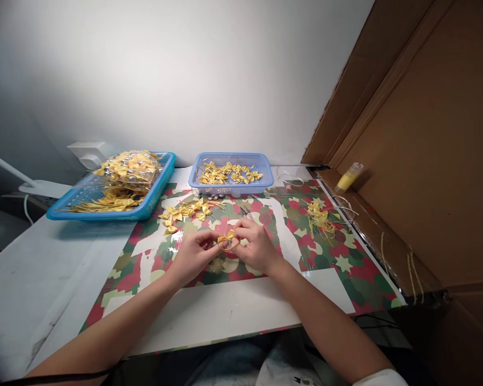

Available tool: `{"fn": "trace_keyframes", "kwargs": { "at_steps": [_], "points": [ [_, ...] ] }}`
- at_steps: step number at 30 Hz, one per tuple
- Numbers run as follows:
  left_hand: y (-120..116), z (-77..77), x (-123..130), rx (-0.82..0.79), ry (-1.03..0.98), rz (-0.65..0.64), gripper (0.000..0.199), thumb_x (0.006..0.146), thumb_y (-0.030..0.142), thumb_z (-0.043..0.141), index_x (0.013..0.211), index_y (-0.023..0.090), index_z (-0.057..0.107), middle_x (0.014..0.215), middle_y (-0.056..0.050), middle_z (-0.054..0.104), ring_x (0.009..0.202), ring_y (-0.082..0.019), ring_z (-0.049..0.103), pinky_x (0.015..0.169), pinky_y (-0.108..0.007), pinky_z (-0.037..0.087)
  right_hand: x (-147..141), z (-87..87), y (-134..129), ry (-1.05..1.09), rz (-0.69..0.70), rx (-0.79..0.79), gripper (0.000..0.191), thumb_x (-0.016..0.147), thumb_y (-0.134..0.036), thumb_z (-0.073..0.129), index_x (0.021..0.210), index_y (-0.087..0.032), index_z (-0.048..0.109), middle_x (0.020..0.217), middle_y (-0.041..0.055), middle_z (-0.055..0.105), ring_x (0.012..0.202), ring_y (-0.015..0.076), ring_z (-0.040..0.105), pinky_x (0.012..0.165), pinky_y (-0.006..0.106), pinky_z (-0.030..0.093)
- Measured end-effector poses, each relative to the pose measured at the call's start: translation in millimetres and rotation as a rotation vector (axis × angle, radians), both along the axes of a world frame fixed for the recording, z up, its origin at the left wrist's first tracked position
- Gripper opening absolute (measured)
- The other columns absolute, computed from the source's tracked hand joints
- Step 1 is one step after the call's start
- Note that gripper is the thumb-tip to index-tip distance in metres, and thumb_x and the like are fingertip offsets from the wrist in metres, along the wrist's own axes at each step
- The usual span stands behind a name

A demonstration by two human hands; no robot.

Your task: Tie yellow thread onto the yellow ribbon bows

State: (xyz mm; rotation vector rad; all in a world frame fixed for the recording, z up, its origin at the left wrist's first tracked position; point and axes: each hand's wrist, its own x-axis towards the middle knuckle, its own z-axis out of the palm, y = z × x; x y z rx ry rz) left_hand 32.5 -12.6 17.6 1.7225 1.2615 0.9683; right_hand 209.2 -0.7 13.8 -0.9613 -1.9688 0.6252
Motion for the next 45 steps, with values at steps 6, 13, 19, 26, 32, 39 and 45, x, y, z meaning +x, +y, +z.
{"fn": "trace_keyframes", "kwargs": {
  "at_steps": [6,13,19,26,32,39,45],
  "points": [
    [-2.2,-0.7,1.5,0.108,0.022,0.029,0.016,0.080,0.032,0.063,0.085,0.017,0.069,0.070,-0.001,0.066,0.056,-0.009,0.046,0.048,-0.021,0.038,-1.0,-1.5,-0.1,-0.012,0.015,-0.029,0.022,0.081,-0.018,0.051,0.060,-0.018,0.054,0.068,0.0009,0.051,0.064,0.0133,0.047,0.061,0.028,0.039],
    [-2.2,-5.9,0.9,0.419,0.027,0.038,0.006,0.081,0.025,0.063,0.084,0.020,0.065,0.081,-0.003,0.068,0.066,-0.012,0.058,0.061,-0.025,0.049,-3.8,-2.1,-1.4,0.067,0.006,-0.069,0.023,0.083,-0.019,0.050,0.062,-0.018,0.058,0.066,0.0008,0.053,0.064,0.0135,0.048,0.060,0.027,0.038],
    [0.8,-8.3,-0.6,0.538,0.025,0.029,0.007,0.084,0.024,0.063,0.081,0.021,0.069,0.082,-0.004,0.069,0.075,-0.014,0.063,0.068,-0.028,0.053,-4.4,-2.6,-1.5,0.134,-0.002,-0.083,0.027,0.085,-0.023,0.050,0.059,-0.018,0.054,0.066,0.0008,0.052,0.064,0.0136,0.048,0.060,0.027,0.039],
    [0.5,-9.8,0.8,0.535,0.004,0.034,0.009,0.083,0.024,0.064,0.078,0.021,0.070,0.081,-0.004,0.069,0.074,-0.015,0.064,0.067,-0.028,0.053,-4.1,-3.3,-1.8,0.132,0.007,-0.079,0.027,0.087,-0.026,0.051,0.062,-0.018,0.059,0.068,0.0011,0.054,0.066,0.0138,0.049,0.062,0.028,0.040],
    [1.2,-7.9,0.2,0.557,-0.023,0.005,0.004,0.081,0.020,0.066,0.080,0.020,0.070,0.081,-0.004,0.069,0.075,-0.014,0.064,0.069,-0.027,0.052,-3.6,-4.2,-2.0,0.130,0.021,-0.060,0.026,0.086,-0.025,0.051,0.063,-0.018,0.060,0.067,0.0008,0.053,0.064,0.0132,0.049,0.061,0.027,0.039],
    [1.5,-5.2,0.1,0.558,0.014,0.006,0.009,0.080,0.023,0.067,0.072,0.018,0.065,0.083,-0.005,0.068,0.076,-0.015,0.064,0.071,-0.029,0.052,-3.1,-5.4,-2.6,0.138,0.024,-0.050,0.028,0.085,-0.026,0.055,0.058,-0.018,0.058,0.068,0.0010,0.053,0.066,0.0134,0.049,0.063,0.028,0.040],
    [-0.7,-3.8,1.3,0.451,0.001,-0.030,0.011,0.084,0.021,0.061,0.075,0.018,0.066,0.086,-0.005,0.067,0.079,-0.015,0.062,0.071,-0.027,0.049,-4.3,-4.3,-3.9,0.129,0.025,-0.016,0.026,0.083,-0.023,0.056,0.057,-0.019,0.055,0.066,-0.0001,0.050,0.064,0.0126,0.046,0.062,0.028,0.038]
  ]
}}
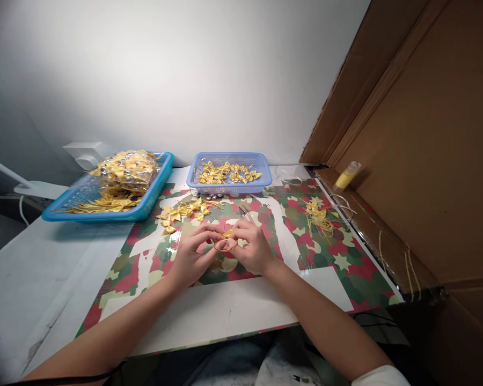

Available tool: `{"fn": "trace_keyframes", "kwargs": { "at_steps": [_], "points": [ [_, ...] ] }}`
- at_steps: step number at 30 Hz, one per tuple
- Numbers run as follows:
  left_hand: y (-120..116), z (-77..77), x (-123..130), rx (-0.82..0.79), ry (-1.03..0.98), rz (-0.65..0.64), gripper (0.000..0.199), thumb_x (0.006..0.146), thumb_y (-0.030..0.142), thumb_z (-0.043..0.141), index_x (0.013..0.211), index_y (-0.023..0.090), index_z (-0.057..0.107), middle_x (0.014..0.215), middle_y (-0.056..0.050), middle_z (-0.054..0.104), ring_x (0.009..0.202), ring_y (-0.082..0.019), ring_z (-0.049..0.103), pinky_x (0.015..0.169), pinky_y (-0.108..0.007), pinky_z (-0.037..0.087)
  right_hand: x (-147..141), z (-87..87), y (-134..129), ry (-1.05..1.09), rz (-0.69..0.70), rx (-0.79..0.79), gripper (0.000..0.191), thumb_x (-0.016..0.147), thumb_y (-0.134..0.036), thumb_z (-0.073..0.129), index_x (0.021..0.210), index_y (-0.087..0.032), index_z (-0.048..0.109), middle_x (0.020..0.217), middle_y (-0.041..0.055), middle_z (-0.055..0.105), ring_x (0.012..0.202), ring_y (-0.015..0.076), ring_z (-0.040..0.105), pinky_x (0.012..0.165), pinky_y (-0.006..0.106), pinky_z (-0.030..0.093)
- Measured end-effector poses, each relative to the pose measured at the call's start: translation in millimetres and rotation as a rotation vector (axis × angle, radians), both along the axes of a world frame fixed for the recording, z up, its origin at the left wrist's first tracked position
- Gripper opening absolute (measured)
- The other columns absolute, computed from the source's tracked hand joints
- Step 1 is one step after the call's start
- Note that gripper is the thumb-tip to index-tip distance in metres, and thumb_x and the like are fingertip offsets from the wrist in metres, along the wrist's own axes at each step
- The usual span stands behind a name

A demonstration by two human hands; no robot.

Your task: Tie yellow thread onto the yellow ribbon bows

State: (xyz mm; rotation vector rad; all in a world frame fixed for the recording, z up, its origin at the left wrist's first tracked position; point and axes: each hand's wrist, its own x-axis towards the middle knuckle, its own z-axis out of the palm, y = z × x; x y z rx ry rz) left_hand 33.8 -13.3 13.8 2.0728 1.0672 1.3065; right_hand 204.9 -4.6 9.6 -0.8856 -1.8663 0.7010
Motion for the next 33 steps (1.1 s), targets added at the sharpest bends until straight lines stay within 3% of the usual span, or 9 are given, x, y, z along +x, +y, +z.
{"fn": "trace_keyframes", "kwargs": {
  "at_steps": [11,27,30,33],
  "points": [
    [-0.5,2.5,0.7,-0.109,-0.029,-0.014,0.016,0.086,0.024,0.060,0.073,0.018,0.066,0.081,-0.005,0.065,0.077,-0.016,0.059,0.070,-0.028,0.047,-1.1,-0.9,-0.7,-0.041,-0.023,-0.029,0.023,0.081,-0.019,0.054,0.058,-0.018,0.053,0.067,0.0006,0.053,0.063,0.0128,0.048,0.062,0.029,0.038],
    [-0.1,4.9,-0.4,-0.106,-0.024,-0.035,0.015,0.084,0.025,0.059,0.073,0.018,0.067,0.078,-0.005,0.064,0.072,-0.016,0.059,0.067,-0.028,0.048,-1.0,3.3,-1.2,-0.051,-0.016,-0.025,0.020,0.082,-0.021,0.051,0.062,-0.019,0.053,0.062,0.0000,0.054,0.062,0.0136,0.048,0.062,0.029,0.038],
    [-0.5,6.0,-1.3,-0.124,-0.055,-0.059,0.010,0.080,0.021,0.059,0.084,0.018,0.069,0.083,-0.006,0.065,0.074,-0.016,0.058,0.066,-0.029,0.048,-1.0,2.7,-1.1,-0.036,-0.034,0.005,0.020,0.082,-0.021,0.051,0.062,-0.020,0.051,0.061,-0.0005,0.052,0.061,0.0133,0.046,0.061,0.029,0.038],
    [0.2,4.7,-2.8,-0.205,-0.125,-0.126,0.033,0.075,0.015,0.055,0.105,0.020,0.067,0.099,-0.007,0.066,0.088,-0.019,0.059,0.070,-0.029,0.050,-0.8,2.7,-0.8,-0.021,-0.049,0.021,0.019,0.081,-0.021,0.050,0.062,-0.020,0.049,0.062,-0.0009,0.051,0.060,0.0128,0.046,0.061,0.028,0.037]
  ]
}}
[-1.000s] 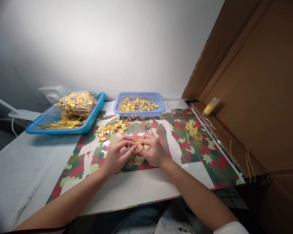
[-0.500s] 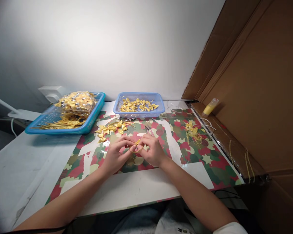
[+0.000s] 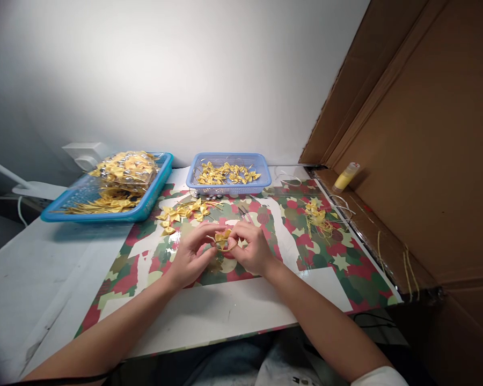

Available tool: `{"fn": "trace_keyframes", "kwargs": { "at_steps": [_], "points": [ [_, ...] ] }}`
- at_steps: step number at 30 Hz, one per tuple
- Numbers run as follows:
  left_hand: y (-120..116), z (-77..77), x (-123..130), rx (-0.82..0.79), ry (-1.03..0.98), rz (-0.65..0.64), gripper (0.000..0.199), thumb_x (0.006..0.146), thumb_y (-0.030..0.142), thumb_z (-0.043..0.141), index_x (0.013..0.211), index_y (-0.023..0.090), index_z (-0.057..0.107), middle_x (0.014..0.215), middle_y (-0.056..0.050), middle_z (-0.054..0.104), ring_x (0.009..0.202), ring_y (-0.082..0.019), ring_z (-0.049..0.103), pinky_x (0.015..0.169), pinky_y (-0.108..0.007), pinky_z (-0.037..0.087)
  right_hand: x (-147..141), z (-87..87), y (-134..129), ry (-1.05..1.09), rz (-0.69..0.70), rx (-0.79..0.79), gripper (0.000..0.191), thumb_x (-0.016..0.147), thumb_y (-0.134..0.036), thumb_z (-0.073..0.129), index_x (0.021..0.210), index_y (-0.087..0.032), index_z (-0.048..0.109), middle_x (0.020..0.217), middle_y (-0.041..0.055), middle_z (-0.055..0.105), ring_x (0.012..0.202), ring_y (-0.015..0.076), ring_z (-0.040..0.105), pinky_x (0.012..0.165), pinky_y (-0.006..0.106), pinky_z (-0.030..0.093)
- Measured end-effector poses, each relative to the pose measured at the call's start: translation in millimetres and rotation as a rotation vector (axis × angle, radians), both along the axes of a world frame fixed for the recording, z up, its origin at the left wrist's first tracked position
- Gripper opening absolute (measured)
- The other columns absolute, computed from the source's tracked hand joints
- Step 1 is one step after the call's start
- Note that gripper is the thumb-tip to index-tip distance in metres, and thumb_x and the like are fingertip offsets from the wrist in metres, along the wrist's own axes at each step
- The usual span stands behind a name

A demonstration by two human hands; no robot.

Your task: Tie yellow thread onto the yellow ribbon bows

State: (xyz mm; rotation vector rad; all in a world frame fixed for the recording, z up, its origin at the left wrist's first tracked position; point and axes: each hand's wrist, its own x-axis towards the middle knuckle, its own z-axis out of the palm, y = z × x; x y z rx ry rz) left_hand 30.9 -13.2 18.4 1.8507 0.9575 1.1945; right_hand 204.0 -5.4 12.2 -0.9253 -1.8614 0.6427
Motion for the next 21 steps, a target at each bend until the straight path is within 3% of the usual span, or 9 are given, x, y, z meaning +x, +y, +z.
{"fn": "trace_keyframes", "kwargs": {
  "at_steps": [2,4,7,9,12,14,17,21],
  "points": [
    [1.5,-2.2,-0.7,-0.115,-0.033,-0.030,0.041,0.074,0.013,0.050,0.112,0.021,0.065,0.108,-0.007,0.066,0.096,-0.019,0.059,0.077,-0.029,0.050,0.0,0.5,0.0,0.002,0.003,0.009,0.019,0.081,-0.020,0.049,0.062,-0.020,0.048,0.061,-0.0013,0.051,0.059,0.0126,0.046,0.061,0.028,0.037],
    [3.5,-4.0,-1.0,-0.246,-0.057,-0.004,0.036,0.079,0.017,0.046,0.109,0.022,0.066,0.106,-0.005,0.068,0.096,-0.018,0.060,0.079,-0.028,0.049,-0.2,1.3,-0.1,0.000,0.010,0.011,0.020,0.081,-0.020,0.049,0.061,-0.020,0.048,0.059,-0.0015,0.050,0.058,0.0124,0.045,0.060,0.028,0.037],
    [6.4,-3.3,-1.3,-0.332,-0.099,0.131,0.023,0.085,0.033,0.051,0.088,0.018,0.066,0.080,-0.003,0.066,0.074,-0.015,0.058,0.063,-0.024,0.047,-0.6,2.4,-0.5,0.006,0.018,0.002,0.021,0.081,-0.020,0.048,0.060,-0.020,0.047,0.058,-0.0015,0.049,0.058,0.0124,0.044,0.059,0.028,0.037],
    [7.3,-0.3,-1.9,-0.318,-0.078,0.200,0.029,0.081,0.043,0.058,0.070,0.016,0.060,0.063,0.001,0.056,0.058,-0.011,0.049,0.052,-0.022,0.039,-0.9,2.6,-0.7,0.020,0.022,-0.010,0.022,0.081,-0.020,0.048,0.059,-0.020,0.046,0.057,-0.0015,0.049,0.057,0.0123,0.043,0.058,0.028,0.036],
    [6.9,4.3,-2.5,-0.361,0.036,0.142,0.044,0.078,0.050,0.060,0.053,0.016,0.053,0.049,0.003,0.044,0.048,-0.009,0.038,0.045,-0.022,0.030,-1.3,2.5,-0.7,0.033,0.023,-0.041,0.023,0.080,-0.021,0.049,0.058,-0.020,0.046,0.056,-0.0018,0.047,0.056,0.0121,0.042,0.056,0.027,0.036],
    [6.1,5.1,-2.1,-0.430,0.082,0.070,0.046,0.079,0.053,0.060,0.052,0.015,0.057,0.047,0.002,0.044,0.046,-0.009,0.037,0.043,-0.023,0.027,-1.6,2.4,-0.7,0.036,0.029,-0.063,0.023,0.079,-0.022,0.050,0.057,-0.020,0.045,0.055,-0.0020,0.047,0.055,0.0119,0.042,0.055,0.027,0.036],
    [5.7,3.1,-1.0,-0.499,0.019,0.001,0.039,0.078,0.050,0.062,0.065,0.014,0.069,0.057,-0.001,0.058,0.053,-0.011,0.047,0.048,-0.023,0.035,-2.2,2.0,-0.9,0.039,0.073,-0.100,0.022,0.078,-0.021,0.051,0.057,-0.020,0.046,0.054,-0.0024,0.048,0.055,0.0114,0.042,0.054,0.026,0.036],
    [8.5,-0.5,-0.8,-0.513,-0.111,0.052,0.032,0.075,0.046,0.067,0.069,0.015,0.070,0.064,-0.001,0.063,0.059,-0.011,0.051,0.053,-0.022,0.041,-2.7,0.2,-1.2,0.043,0.120,-0.193,0.022,0.078,-0.023,0.054,0.057,-0.019,0.048,0.056,-0.0019,0.050,0.055,0.0112,0.043,0.055,0.026,0.036]
  ]
}}
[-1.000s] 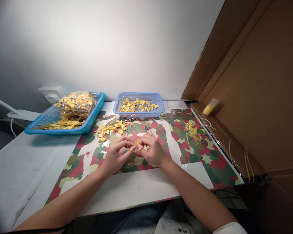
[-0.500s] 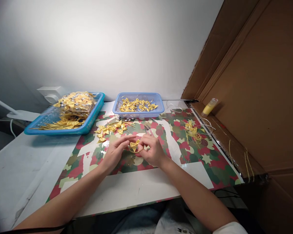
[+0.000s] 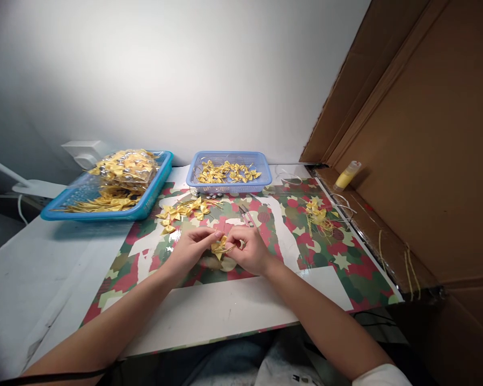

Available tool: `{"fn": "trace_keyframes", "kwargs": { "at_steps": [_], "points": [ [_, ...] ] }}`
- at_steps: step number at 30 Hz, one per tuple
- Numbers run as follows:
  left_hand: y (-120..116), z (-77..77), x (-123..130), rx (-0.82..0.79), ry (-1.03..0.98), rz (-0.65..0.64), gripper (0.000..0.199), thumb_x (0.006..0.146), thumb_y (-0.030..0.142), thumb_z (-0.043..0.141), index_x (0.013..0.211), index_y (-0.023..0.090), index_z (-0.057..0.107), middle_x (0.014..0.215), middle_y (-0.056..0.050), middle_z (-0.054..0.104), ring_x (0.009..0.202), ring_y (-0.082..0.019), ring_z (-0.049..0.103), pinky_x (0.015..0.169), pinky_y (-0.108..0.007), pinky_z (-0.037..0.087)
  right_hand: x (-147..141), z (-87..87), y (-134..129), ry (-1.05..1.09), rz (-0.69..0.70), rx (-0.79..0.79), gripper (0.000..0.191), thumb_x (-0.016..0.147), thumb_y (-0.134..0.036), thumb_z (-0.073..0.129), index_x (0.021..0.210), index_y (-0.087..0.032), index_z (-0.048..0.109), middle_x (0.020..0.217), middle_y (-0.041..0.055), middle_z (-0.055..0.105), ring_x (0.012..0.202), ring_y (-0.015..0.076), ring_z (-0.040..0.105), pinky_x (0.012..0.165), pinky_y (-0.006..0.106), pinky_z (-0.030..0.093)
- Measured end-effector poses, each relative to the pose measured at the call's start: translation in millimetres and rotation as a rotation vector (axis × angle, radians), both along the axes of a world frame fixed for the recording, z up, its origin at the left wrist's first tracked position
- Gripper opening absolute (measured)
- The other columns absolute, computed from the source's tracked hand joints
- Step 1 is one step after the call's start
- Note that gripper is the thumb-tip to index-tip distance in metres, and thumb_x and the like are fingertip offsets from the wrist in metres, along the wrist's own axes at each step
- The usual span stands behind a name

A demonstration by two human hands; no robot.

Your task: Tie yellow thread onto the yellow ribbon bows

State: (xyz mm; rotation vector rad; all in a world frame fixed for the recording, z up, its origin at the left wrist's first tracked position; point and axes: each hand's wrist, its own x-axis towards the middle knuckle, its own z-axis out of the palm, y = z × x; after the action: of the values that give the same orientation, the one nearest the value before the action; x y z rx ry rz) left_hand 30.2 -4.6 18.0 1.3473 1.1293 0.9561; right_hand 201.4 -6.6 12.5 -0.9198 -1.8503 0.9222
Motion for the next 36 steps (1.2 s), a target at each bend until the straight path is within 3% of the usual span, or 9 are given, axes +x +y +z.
{"fn": "trace_keyframes", "kwargs": {
  "at_steps": [6,10,12,16,24,32,36],
  "points": [
    [7.2,-4.8,-2.0,-0.069,0.017,0.108,0.047,0.075,0.058,0.062,0.071,0.012,0.069,0.064,-0.004,0.064,0.049,-0.010,0.051,0.045,-0.021,0.040,-1.1,-3.0,0.3,0.074,0.032,-0.137,0.025,0.077,-0.029,0.056,0.056,-0.018,0.049,0.057,-0.0012,0.051,0.058,0.0117,0.045,0.055,0.025,0.036],
    [6.8,-5.8,-2.3,-0.331,-0.042,-0.085,0.066,0.078,0.072,0.043,0.067,0.010,0.064,0.056,-0.008,0.064,0.044,-0.014,0.058,0.042,-0.023,0.042,-1.4,-2.3,1.9,0.199,-0.038,-0.244,0.022,0.074,-0.029,0.057,0.056,-0.018,0.052,0.058,-0.0006,0.052,0.057,0.0117,0.045,0.055,0.025,0.038],
    [4.0,-4.7,-1.5,-0.348,-0.052,-0.191,0.064,0.078,0.070,0.045,0.066,0.010,0.063,0.056,-0.009,0.064,0.045,-0.015,0.059,0.043,-0.023,0.043,-1.1,-2.3,3.6,0.239,-0.112,-0.283,0.021,0.073,-0.029,0.055,0.055,-0.018,0.052,0.056,-0.0009,0.052,0.056,0.0116,0.045,0.055,0.025,0.039],
    [-2.8,-2.6,1.6,-0.134,-0.022,-0.235,0.044,0.080,0.056,0.055,0.069,0.014,0.061,0.057,-0.004,0.063,0.050,-0.013,0.057,0.050,-0.024,0.046,-0.9,-3.1,6.4,0.250,-0.165,-0.309,0.022,0.072,-0.030,0.054,0.054,-0.019,0.053,0.055,-0.0009,0.053,0.056,0.0117,0.045,0.055,0.025,0.040],
    [-8.3,0.0,3.2,0.115,0.172,-0.138,0.029,0.086,0.035,0.045,0.063,0.018,0.048,0.055,0.003,0.052,0.054,-0.012,0.049,0.050,-0.023,0.038,-2.8,-4.4,2.3,0.181,-0.131,-0.323,0.019,0.071,-0.026,0.057,0.055,-0.018,0.051,0.053,-0.0028,0.050,0.053,0.0104,0.044,0.052,0.023,0.038],
    [-7.7,0.7,2.3,0.401,0.314,-0.177,0.033,0.086,0.037,0.049,0.061,0.018,0.038,0.056,0.005,0.036,0.053,-0.009,0.030,0.049,-0.023,0.024,-1.8,-2.1,-3.1,0.024,-0.110,0.010,0.026,0.082,-0.027,0.054,0.057,-0.019,0.052,0.056,-0.0007,0.054,0.057,0.0122,0.046,0.054,0.026,0.038],
    [-7.2,-2.5,1.6,0.492,0.365,-0.154,0.037,0.090,0.039,0.043,0.060,0.019,0.034,0.055,0.005,0.033,0.053,-0.009,0.027,0.049,-0.023,0.023,-1.9,-0.3,-4.7,-0.018,-0.103,0.090,0.028,0.083,-0.029,0.054,0.058,-0.019,0.051,0.056,-0.0006,0.053,0.056,0.0122,0.045,0.054,0.026,0.038]
  ]
}}
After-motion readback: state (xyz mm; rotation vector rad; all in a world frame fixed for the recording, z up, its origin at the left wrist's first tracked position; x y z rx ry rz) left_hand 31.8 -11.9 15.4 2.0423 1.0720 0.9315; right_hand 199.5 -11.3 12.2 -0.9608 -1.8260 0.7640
